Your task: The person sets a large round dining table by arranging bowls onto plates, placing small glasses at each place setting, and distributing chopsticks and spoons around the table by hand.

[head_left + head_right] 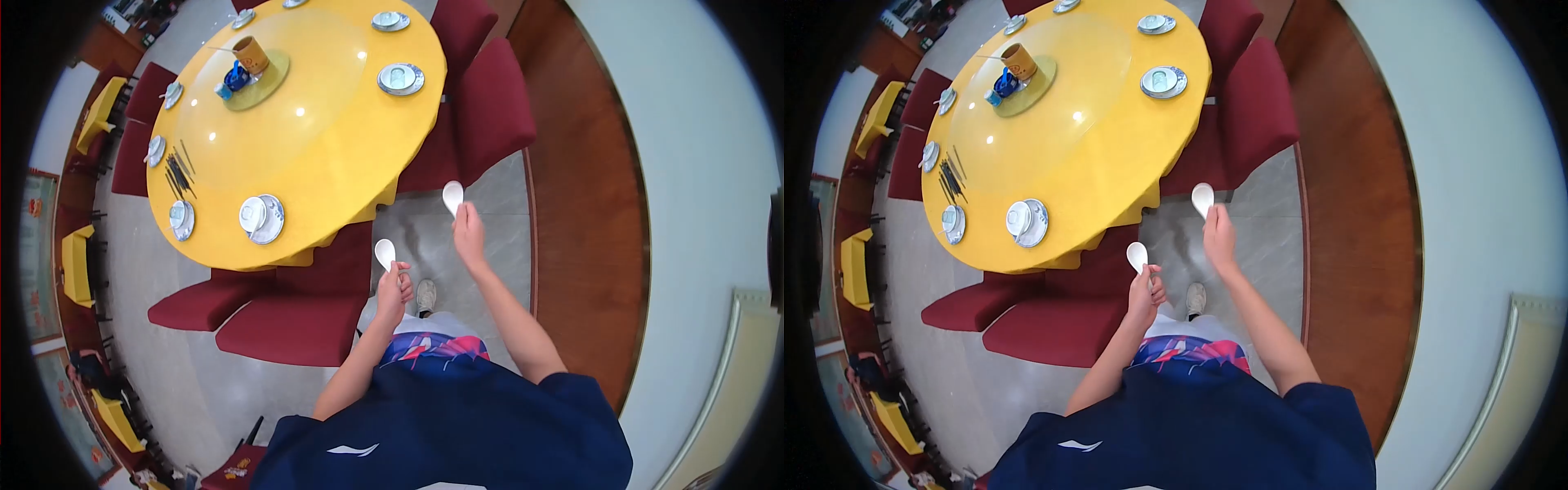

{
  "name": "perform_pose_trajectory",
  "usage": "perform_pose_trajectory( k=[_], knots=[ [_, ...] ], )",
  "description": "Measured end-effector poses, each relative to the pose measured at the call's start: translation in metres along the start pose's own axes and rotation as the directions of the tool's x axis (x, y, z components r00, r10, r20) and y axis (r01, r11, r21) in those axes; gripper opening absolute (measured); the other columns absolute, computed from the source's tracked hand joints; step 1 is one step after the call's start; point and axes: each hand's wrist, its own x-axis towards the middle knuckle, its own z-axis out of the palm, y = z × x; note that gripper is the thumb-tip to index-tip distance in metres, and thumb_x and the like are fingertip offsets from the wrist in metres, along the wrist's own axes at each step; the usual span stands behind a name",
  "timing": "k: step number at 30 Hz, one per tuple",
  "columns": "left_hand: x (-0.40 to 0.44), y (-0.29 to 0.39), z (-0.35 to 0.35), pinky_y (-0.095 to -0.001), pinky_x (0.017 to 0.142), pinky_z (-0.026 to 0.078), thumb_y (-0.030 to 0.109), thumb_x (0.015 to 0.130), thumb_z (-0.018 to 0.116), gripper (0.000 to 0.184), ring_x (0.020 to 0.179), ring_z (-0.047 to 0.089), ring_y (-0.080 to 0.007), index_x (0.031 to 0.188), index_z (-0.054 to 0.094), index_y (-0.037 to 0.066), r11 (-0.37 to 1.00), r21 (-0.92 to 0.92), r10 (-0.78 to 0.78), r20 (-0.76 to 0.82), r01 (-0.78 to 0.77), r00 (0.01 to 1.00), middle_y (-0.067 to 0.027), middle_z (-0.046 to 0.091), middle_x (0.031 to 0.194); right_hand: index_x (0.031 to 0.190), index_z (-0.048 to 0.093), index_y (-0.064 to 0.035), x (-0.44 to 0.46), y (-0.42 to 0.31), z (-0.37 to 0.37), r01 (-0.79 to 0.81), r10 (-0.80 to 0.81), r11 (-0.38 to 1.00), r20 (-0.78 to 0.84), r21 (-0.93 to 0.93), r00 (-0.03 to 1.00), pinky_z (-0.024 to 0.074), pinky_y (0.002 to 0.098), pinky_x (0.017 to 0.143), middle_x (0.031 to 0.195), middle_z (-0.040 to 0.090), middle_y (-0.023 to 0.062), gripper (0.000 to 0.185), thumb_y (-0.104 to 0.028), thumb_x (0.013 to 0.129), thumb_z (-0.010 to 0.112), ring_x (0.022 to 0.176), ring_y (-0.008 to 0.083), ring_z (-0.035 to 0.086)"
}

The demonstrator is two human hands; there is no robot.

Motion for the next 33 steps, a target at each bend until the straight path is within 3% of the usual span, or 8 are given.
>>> perform_pose_trajectory(
  k=[4, 6, 12, 17, 19, 26, 28, 33],
  knots=[
    [0.009, 0.006, -0.025, -0.0233, 0.041, 0.02, 0.043, 0.103, 0.035, 0.033, 0.043, 0.023, -0.0066, 0.096, 0.051, 0.015, 0.983, -0.146, -0.115, -0.022, 0.111, 0.993, 0.0045, 0.028, 0.054, 0.105, 0.054, -0.0025, 0.104, 0.056, 0.021, -0.121, 0.125, 0.99, -0.043, 0.073, 0.991, 0.0433, 0.029, 0.053, 0.071, 0.055, 0.0015, 0.018, -0.01, 0.089, 0.052, 0.059, 0.0094, 0.053],
    [0.018, 0.014, -0.039, -0.023, 0.04, 0.019, 0.042, 0.101, 0.034, 0.032, 0.042, 0.022, -0.0064, 0.095, 0.051, 0.016, 0.946, -0.279, -0.168, 0.022, 0.167, 0.986, 0.0046, 0.028, 0.054, 0.109, 0.055, -0.0005, 0.157, 0.051, 0.027, -0.142, 0.142, 0.989, 0.008, 0.039, 0.99, 0.0486, 0.0399, 0.074, 0.085, 0.065, 0.0151, 0.027, -0.014, 0.085, 0.055, 0.079, 0.0274, 0.064],
    [0.089, 0.051, -0.047, -0.0243, 0.039, 0.019, 0.036, 0.104, 0.031, 0.026, 0.04, 0.023, -0.0077, 0.104, 0.048, 0.016, 0.966, -0.255, -0.089, -0.148, 0.049, 0.985, 0.0025, 0.032, 0.055, 0.106, 0.065, 0.0004, 0.31, 0.009, 0.048, 0.032, -0.028, 0.997, 0.066, -0.067, 0.997, 0.0541, 0.0325, 0.064, 0.081, 0.071, 0.0105, 0.023, -0.006, 0.087, 0.056, 0.065, 0.0174, 0.069],
    [0.134, 0.102, 0.0, -0.0248, 0.046, 0.03, 0.027, 0.102, 0.042, 0.022, 0.05, 0.039, -0.0093, 0.103, 0.05, 0.007, 0.982, -0.12, 0.117, -0.233, -0.148, 0.965, -0.0005, 0.046, 0.066, 0.103, 0.063, 0.0027, 0.405, 0.032, 0.093, 0.194, -0.161, 0.904, 0.116, -0.382, 0.98, 0.0547, 0.0363, 0.067, 0.078, 0.07, 0.0155, 0.021, -0.009, 0.087, 0.059, 0.069, 0.0233, 0.071],
    [0.155, 0.12, 0.017, -0.0234, 0.048, 0.032, 0.023, 0.1, 0.046, 0.021, 0.055, 0.043, -0.0089, 0.101, 0.054, 0.004, 0.986, -0.041, 0.147, -0.233, -0.16, 0.961, 0.0002, 0.047, 0.067, 0.105, 0.061, 0.0011, 0.428, 0.025, 0.114, 0.094, -0.011, 0.893, 0.188, -0.441, 0.982, 0.0515, 0.0489, 0.08, 0.091, 0.066, 0.0262, 0.021, -0.01, 0.088, 0.057, 0.091, 0.0424, 0.064],
    [0.223, 0.165, 0.063, -0.0197, 0.056, 0.036, 0.022, 0.097, 0.054, 0.026, 0.06, 0.046, -0.0059, 0.102, 0.07, 0.001, 0.926, 0.373, 0.171, -0.293, -0.053, 0.941, 0.0025, 0.056, 0.074, 0.107, 0.061, 0.0002, 0.47, 0.067, 0.162, 0.276, -0.148, 0.875, 0.324, -0.398, 0.934, 0.0504, 0.0474, 0.084, 0.099, 0.065, 0.0244, 0.022, -0.011, 0.087, 0.061, 0.095, 0.0404, 0.063],
    [0.239, 0.17, 0.072, -0.0247, 0.07, 0.042, 0.021, 0.095, 0.058, 0.028, 0.075, 0.055, -0.008, 0.104, 0.071, -0.002, 0.899, 0.438, 0.169, -0.297, -0.023, 0.94, -0.0025, 0.067, 0.09, 0.108, 0.061, 0.0001, 0.473, 0.066, 0.162, 0.288, -0.142, 0.874, 0.362, -0.391, 0.921, 0.0502, 0.0456, 0.085, 0.102, 0.065, 0.0229, 0.024, -0.01, 0.087, 0.063, 0.097, 0.039, 0.062],
    [0.302, 0.201, 0.137, -0.0211, 0.054, 0.032, 0.021, 0.094, 0.057, 0.027, 0.058, 0.041, -0.0036, 0.106, 0.071, 0.001, 0.881, 0.467, 0.134, -0.406, 0.079, 0.904, 0.0052, 0.053, 0.067, 0.111, 0.063, -0.0025, 0.489, 0.059, 0.164, 0.319, -0.189, 0.909, 0.416, -0.269, 0.89, 0.051, 0.0421, 0.078, 0.098, 0.064, 0.0186, 0.028, -0.018, 0.088, 0.065, 0.088, 0.0356, 0.064]
  ],
)
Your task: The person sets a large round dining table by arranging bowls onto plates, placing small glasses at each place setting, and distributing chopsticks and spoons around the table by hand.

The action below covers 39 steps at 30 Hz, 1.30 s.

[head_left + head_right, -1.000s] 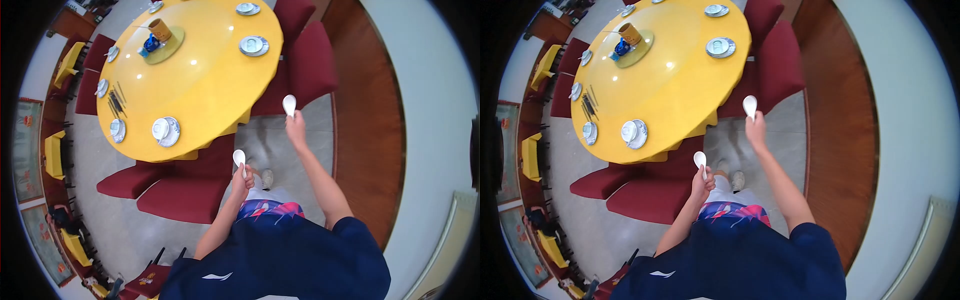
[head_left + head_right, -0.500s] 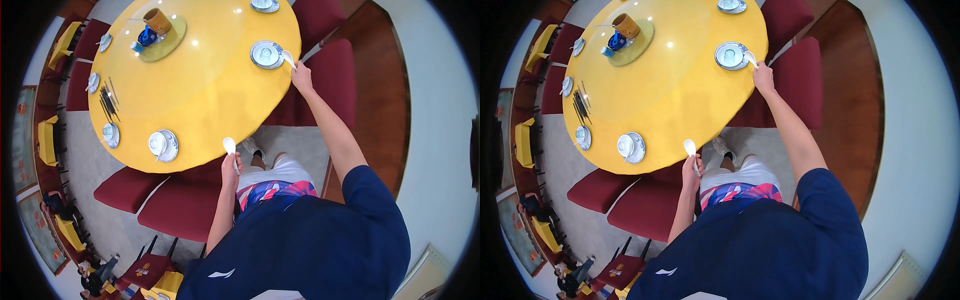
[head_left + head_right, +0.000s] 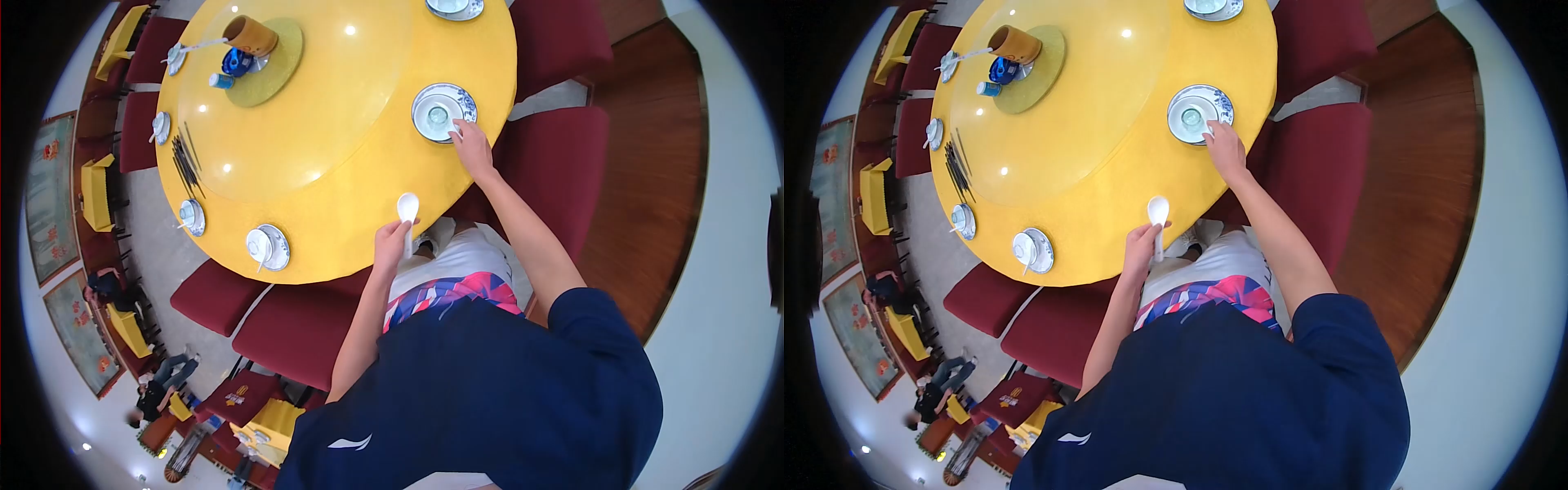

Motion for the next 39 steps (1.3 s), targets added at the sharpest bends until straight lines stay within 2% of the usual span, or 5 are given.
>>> perform_pose_trajectory(
  k=[10, 16, 23, 27, 39],
  knots=[
    [0.082, 0.084, 0.115, -0.0224, 0.054, 0.035, 0.022, 0.096, 0.058, 0.028, 0.058, 0.041, -0.0057, 0.101, 0.067, -0.004, 0.928, -0.37, 0.002, 0.114, 0.04, 0.993, 0.0037, 0.046, 0.068, 0.132, 0.05, -0.0033, -0.016, 0.006, -0.058, 0.006, -0.005, 0.996, -0.016, 0.093, 1.0, 0.0514, 0.0422, 0.077, 0.102, 0.057, 0.0157, 0.047, -0.03, 0.094, 0.056, 0.086, 0.0333, 0.063],
    [0.098, 0.116, 0.141, -0.0211, 0.061, 0.038, 0.026, 0.096, 0.059, 0.028, 0.07, 0.049, -0.006, 0.112, 0.067, 0.004, 0.972, -0.23, 0.074, 0.088, -0.052, 0.993, 0.0031, 0.054, 0.076, 0.101, 0.066, 0.002, -0.047, -0.005, -0.103, -0.68, 0.305, 0.397, 0.61, 0.617, 0.731, 0.048, 0.026, 0.049, 0.081, 0.067, 0.0084, 0.037, -0.033, 0.096, 0.057, 0.055, 0.0107, 0.063],
    [0.098, 0.149, 0.138, -0.0243, 0.073, 0.047, 0.028, 0.098, 0.056, 0.044, 0.085, 0.059, -0.0104, 0.136, 0.049, 0.006, 0.888, -0.443, 0.166, 0.067, -0.119, 0.984, -0.0079, 0.066, 0.101, 0.086, 0.065, 0.0024, 0.052, -0.003, -0.117, -0.203, 0.161, 0.822, 0.124, 0.532, 0.979, 0.0452, 0.0274, 0.051, 0.062, 0.06, 0.0058, 0.024, -0.02, 0.094, 0.061, 0.055, 0.0085, 0.059],
    [0.067, 0.138, 0.088, -0.0261, 0.078, 0.048, 0.02, 0.099, 0.052, 0.044, 0.088, 0.06, -0.0119, 0.141, 0.042, 0.009, 0.909, -0.387, 0.157, -0.029, -0.156, 0.987, -0.0099, 0.065, 0.105, 0.085, 0.066, 0.0007, 0.218, 0.04, -0.134, 0.239, -0.195, 0.966, -0.324, 0.102, 0.926, 0.0476, 0.0457, 0.068, 0.081, 0.063, 0.0223, 0.025, -0.022, 0.092, 0.058, 0.077, 0.038, 0.062],
    [-0.157, -0.17, -0.076, -0.0234, 0.062, 0.049, 0.017, 0.096, 0.055, 0.025, 0.069, 0.061, -0.0104, 0.117, 0.058, 0.004, 0.948, -0.298, -0.296, -0.686, 0.114, 0.665, -0.0049, 0.065, 0.082, 0.102, 0.068, -0.0085, 0.399, 0.083, -0.084, 0.194, -0.144, 0.906, 0.158, -0.375, 0.977, 0.0503, 0.0484, 0.084, 0.104, 0.064, 0.0193, 0.022, -0.026, 0.092, 0.058, 0.099, 0.0379, 0.062]
  ],
)
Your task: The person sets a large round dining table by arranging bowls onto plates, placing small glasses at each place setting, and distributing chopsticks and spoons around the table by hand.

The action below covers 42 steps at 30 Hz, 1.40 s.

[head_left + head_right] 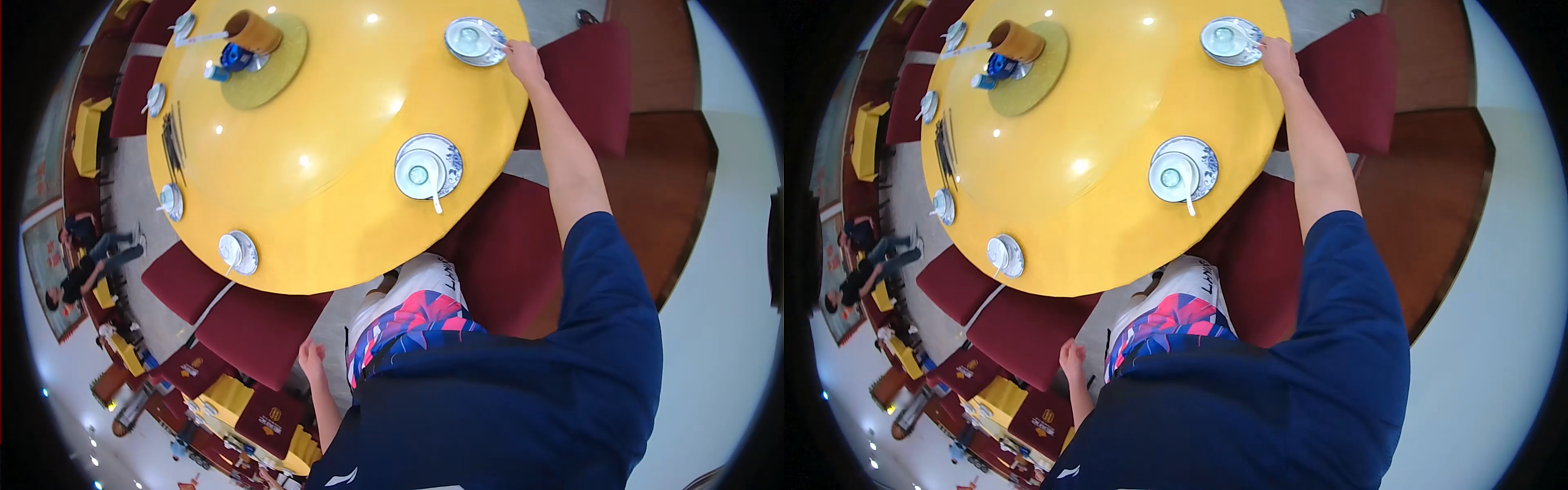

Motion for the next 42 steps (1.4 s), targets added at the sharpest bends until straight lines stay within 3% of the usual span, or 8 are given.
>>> perform_pose_trajectory(
  k=[10, 13, 14, 15, 18, 24, 32, 42],
  knots=[
    [-0.048, -0.155, -0.052, -0.0256, 0.05, 0.046, 0.029, 0.093, 0.06, 0.025, 0.063, 0.063, -0.0121, 0.101, 0.058, 0.006, 0.917, 0.133, -0.374, -0.039, 0.376, 0.927, -0.0076, 0.068, 0.079, 0.127, 0.059, -0.008, 0.022, 0.009, 0.034, -0.117, 0.13, 0.99, 0.186, -0.082, 0.974, 0.0455, 0.0391, 0.099, 0.122, 0.063, 0.018, 0.062, -0.043, 0.078, 0.071, 0.116, 0.0312, 0.059],
    [-0.037, -0.162, -0.056, -0.0249, 0.054, 0.047, 0.031, 0.095, 0.057, 0.028, 0.066, 0.063, -0.0115, 0.105, 0.061, 0.004, 0.923, 0.101, -0.368, -0.056, 0.371, 0.928, -0.007, 0.068, 0.081, 0.129, 0.056, -0.0043, 0.013, 0.035, 0.052, -0.281, 0.289, 0.956, -0.113, 0.085, 0.951, 0.0503, 0.0425, 0.091, 0.121, 0.062, 0.024, 0.061, -0.037, 0.079, 0.068, 0.106, 0.0315, 0.064],
    [-0.047, -0.155, -0.058, -0.0248, 0.057, 0.047, 0.029, 0.096, 0.055, 0.028, 0.068, 0.063, -0.0113, 0.106, 0.062, 0.004, 0.954, -0.009, -0.3, -0.073, 0.3, 0.951, -0.0071, 0.068, 0.083, 0.122, 0.06, 0.0006, -0.012, 0.002, 0.018, -0.404, 0.453, 0.633, 0.107, 0.66, 0.885, 0.0547, 0.0383, 0.069, 0.107, 0.068, 0.0186, 0.045, -0.022, 0.083, 0.066, 0.082, 0.0231, 0.068],
    [-0.044, -0.135, -0.054, -0.0248, 0.061, 0.048, 0.027, 0.097, 0.053, 0.027, 0.07, 0.063, -0.0111, 0.107, 0.062, 0.004, 0.976, -0.06, -0.215, -0.058, 0.211, 0.975, -0.0072, 0.068, 0.084, 0.112, 0.063, 0.0034, -0.033, -0.012, 0.015, -0.198, 0.492, 0.485, -0.079, 0.852, 0.867, 0.0504, 0.0332, 0.053, 0.09, 0.07, 0.0115, 0.03, -0.01, 0.085, 0.062, 0.064, 0.018, 0.062],
    [-0.039, -0.138, -0.062, -0.0248, 0.066, 0.047, 0.024, 0.099, 0.049, 0.026, 0.073, 0.062, -0.0111, 0.105, 0.064, 0.004, 0.979, -0.143, -0.15, -0.023, 0.145, 0.988, -0.0065, 0.068, 0.088, 0.116, 0.054, 0.0012, -0.133, -0.107, -0.042, -0.034, 0.632, 0.2, -0.102, 0.979, 0.768, 0.0468, 0.0344, 0.079, 0.106, 0.058, 0.0085, 0.035, -0.026, 0.094, 0.052, 0.095, 0.0174, 0.056],
    [-0.035, -0.227, -0.1, -0.0289, 0.068, 0.048, 0.03, 0.101, 0.044, 0.041, 0.071, 0.062, -0.0137, 0.085, 0.068, 0.002, 0.998, -0.054, -0.011, 0.228, 0.024, 0.974, -0.0069, 0.068, 0.079, 0.091, 0.056, -0.0046, -0.378, -0.335, -0.057, 0.061, 0.27, 0.434, -0.195, 0.899, 0.943, 0.0405, 0.0323, 0.083, 0.099, 0.059, 0.0065, 0.033, -0.027, 0.102, 0.034, 0.091, 0.0171, 0.054],
    [-0.009, -0.422, -0.216, -0.0305, 0.065, 0.049, 0.043, 0.101, 0.04, 0.06, 0.067, 0.064, -0.0164, 0.064, 0.064, 0.002, 0.974, -0.222, -0.03, 0.103, 0.053, 0.994, -0.0138, 0.072, 0.081, 0.062, 0.044, -0.0053, -0.638, -0.505, 0.081, -0.163, -0.126, 0.293, 0.207, 0.942, 0.97, 0.0421, 0.0319, 0.076, 0.071, 0.061, 0.011, 0.054, -0.04, 0.103, 0.042, 0.072, 0.017, 0.056],
    [0.042, -0.425, -0.316, -0.0245, 0.063, 0.049, 0.022, 0.101, 0.048, 0.022, 0.069, 0.063, -0.0127, 0.112, 0.057, 0.005, 0.767, -0.639, -0.08, -0.003, 0.059, 0.997, -0.01, 0.068, 0.087, 0.096, 0.059, -0.006, -0.77, -0.621, 0.172, -0.25, -0.308, 0.581, 0.494, 0.775, 0.813, 0.041, 0.0218, 0.05, 0.071, 0.058, 0.001, 0.021, -0.021, 0.1, 0.045, 0.056, 0.0076, 0.053]
  ],
)
